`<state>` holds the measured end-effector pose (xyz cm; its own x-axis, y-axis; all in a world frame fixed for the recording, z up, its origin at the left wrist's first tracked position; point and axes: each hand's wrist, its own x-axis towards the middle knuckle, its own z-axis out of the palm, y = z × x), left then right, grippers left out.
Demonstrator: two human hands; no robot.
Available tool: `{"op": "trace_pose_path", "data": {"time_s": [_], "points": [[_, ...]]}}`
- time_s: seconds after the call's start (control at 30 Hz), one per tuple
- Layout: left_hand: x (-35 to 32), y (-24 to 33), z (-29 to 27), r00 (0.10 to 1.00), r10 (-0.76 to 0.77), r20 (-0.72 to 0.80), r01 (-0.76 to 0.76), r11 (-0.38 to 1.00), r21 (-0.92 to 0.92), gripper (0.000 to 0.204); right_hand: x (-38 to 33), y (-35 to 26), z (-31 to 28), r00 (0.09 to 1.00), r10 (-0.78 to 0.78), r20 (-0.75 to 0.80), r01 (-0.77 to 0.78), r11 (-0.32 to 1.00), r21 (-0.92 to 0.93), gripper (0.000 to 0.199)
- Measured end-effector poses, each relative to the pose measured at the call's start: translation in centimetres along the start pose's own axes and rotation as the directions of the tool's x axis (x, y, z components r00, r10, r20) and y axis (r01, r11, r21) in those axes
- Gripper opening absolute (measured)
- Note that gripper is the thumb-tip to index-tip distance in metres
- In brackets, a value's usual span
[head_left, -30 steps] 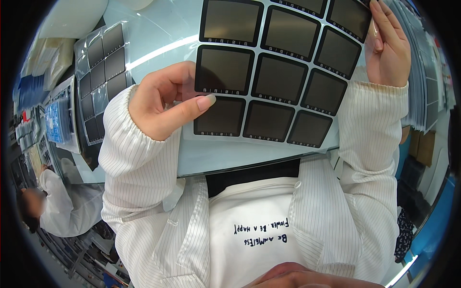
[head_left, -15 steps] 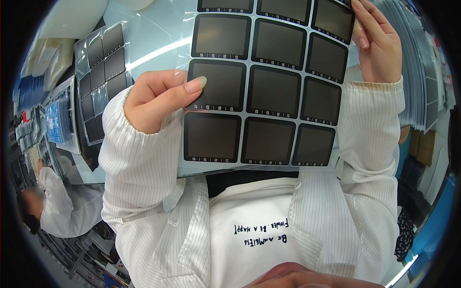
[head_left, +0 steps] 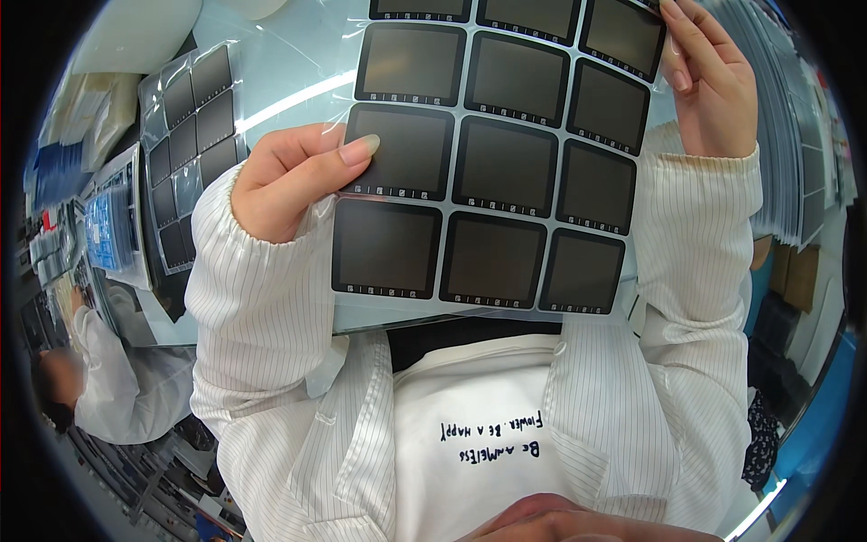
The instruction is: Wiping rectangular electronic panels with a cleaning solution and inspecting them under light.
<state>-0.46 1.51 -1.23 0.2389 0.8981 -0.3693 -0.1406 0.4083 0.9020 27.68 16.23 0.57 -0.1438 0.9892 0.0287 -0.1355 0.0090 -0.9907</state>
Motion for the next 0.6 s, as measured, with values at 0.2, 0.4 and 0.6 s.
{"op": "trace_pose_path", "data": {"time_s": [0.2, 0.4, 0.6], "points": [[0.1, 0.2, 0.0, 0.999, -0.013, 0.040, 0.012, 0.999, 0.034, 0.025, 0.0, 0.2, 0.1, 1.000, 0.000, 0.000, 0.000, 1.000, -0.006, 0.010], [-0.1, 0.4, 0.4, 0.999, -0.018, 0.049, 0.017, 0.999, 0.030, 0.025, 0.1, 0.2, 0.0, 1.000, -0.006, 0.008, 0.006, 1.000, -0.009, 0.011], [0.1, 0.0, -0.4, 0.997, -0.008, 0.077, -0.010, 0.974, 0.227, 0.021, 0.1, 0.2, 0.0, 1.000, -0.011, -0.004, 0.011, 1.000, -0.012, 0.011]]}}
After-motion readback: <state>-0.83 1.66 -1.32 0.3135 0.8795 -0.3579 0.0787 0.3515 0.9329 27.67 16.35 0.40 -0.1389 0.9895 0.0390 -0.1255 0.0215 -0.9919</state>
